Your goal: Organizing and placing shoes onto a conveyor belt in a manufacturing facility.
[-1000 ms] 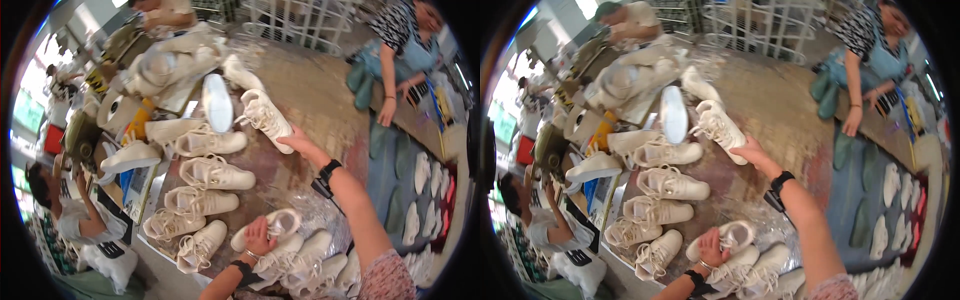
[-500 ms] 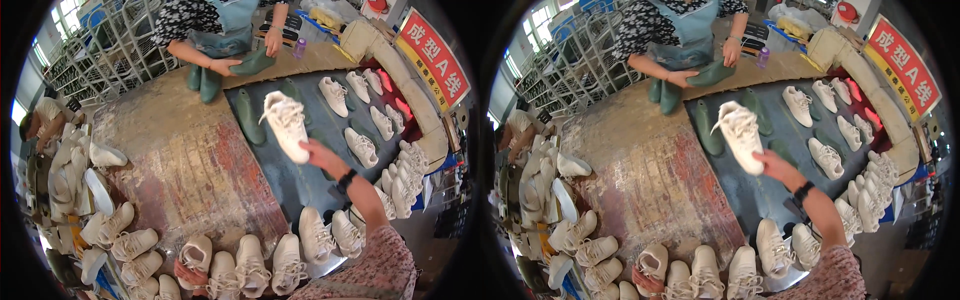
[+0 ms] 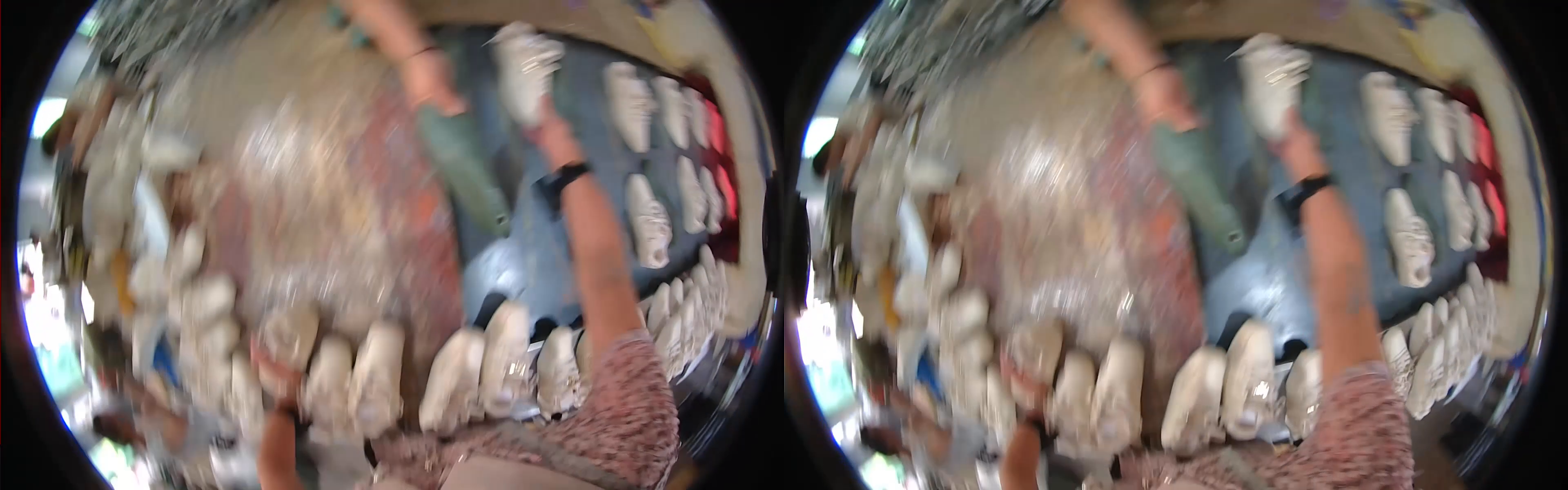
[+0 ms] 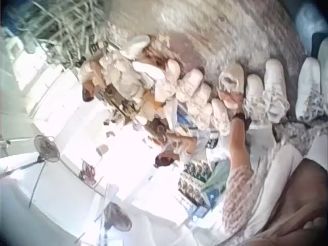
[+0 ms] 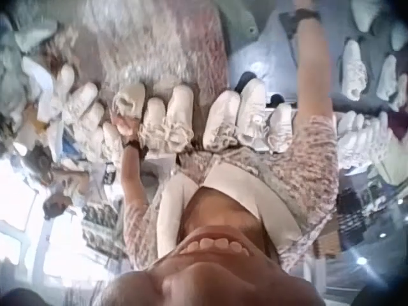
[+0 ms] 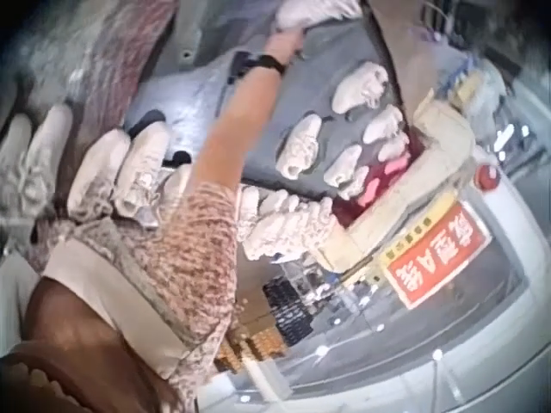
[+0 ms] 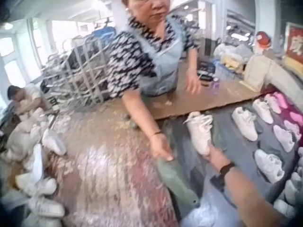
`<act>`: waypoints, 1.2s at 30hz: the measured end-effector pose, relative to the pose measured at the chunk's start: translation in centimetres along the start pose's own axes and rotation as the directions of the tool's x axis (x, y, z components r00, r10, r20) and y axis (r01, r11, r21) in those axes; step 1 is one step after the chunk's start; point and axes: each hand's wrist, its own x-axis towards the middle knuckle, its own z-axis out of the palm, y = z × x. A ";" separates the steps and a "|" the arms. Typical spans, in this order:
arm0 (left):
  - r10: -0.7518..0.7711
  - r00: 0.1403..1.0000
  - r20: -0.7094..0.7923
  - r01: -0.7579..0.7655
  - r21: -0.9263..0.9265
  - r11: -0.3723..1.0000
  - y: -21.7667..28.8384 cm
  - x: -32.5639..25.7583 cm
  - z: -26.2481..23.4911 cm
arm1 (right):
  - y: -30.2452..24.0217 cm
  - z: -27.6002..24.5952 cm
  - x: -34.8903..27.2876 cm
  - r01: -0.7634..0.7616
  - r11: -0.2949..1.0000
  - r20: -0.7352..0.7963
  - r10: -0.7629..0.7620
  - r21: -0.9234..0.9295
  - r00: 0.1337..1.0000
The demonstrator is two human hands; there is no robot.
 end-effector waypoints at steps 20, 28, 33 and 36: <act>0.190 0.958 -0.215 -0.281 -0.567 0.774 -4.5 0.0 -9.6 | 1.6 31.4 -52.8 0.957 -0.054 0.956 0.052 -0.286 0.289; -0.136 0.982 -0.131 0.006 -0.697 0.717 -12.8 -14.0 -17.1 | 4.0 37.7 -52.5 0.774 -0.581 0.903 0.144 -0.253 0.404; -0.377 0.913 0.156 0.349 -0.778 0.522 -11.6 -19.8 -14.6 | 0.2 36.3 -53.0 0.926 -0.324 0.979 -0.012 -0.195 0.201; -0.420 0.876 0.238 0.413 -0.820 0.397 -10.3 -20.7 -11.0 | -3.3 31.9 -53.1 0.957 -0.078 0.935 -0.248 -0.279 0.252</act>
